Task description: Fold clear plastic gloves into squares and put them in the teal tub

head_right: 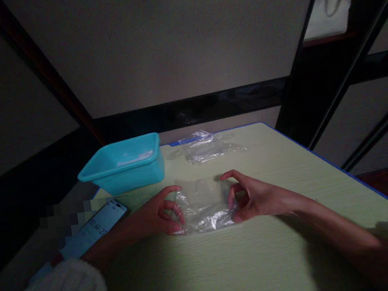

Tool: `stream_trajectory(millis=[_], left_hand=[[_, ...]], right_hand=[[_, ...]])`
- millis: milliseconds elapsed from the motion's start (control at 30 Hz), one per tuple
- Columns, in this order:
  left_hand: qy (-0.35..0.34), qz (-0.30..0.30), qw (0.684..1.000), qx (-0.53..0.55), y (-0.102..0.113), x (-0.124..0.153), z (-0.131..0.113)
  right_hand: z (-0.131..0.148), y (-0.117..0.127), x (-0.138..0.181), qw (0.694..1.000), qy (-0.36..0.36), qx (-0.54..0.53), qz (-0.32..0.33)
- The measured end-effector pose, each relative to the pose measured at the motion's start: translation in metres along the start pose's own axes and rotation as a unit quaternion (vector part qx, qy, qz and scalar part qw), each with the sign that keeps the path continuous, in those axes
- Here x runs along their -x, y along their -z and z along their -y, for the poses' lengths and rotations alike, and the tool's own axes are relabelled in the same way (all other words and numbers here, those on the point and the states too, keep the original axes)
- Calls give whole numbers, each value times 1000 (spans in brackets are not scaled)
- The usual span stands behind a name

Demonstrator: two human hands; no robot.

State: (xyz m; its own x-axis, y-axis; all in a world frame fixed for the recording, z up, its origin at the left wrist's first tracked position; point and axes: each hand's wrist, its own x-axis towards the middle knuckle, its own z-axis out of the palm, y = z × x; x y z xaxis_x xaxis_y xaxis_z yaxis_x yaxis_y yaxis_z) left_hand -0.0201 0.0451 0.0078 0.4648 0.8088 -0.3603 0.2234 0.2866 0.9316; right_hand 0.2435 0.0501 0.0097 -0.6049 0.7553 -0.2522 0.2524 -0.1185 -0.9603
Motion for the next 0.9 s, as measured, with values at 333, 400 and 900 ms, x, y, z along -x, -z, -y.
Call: stream_trajectory(millis=[333,400,900], left_hand=[[-18,36,997,-59,3,1,3],[-16,40,998,-54,3,1,4],[-39,-185,982,10,-4,-7,-5]], right_hand=[[0,1,3,999,23,-19,39],[0,2,3,999,23,-17,45],[-6,2,-19,973,73,76,-206]])
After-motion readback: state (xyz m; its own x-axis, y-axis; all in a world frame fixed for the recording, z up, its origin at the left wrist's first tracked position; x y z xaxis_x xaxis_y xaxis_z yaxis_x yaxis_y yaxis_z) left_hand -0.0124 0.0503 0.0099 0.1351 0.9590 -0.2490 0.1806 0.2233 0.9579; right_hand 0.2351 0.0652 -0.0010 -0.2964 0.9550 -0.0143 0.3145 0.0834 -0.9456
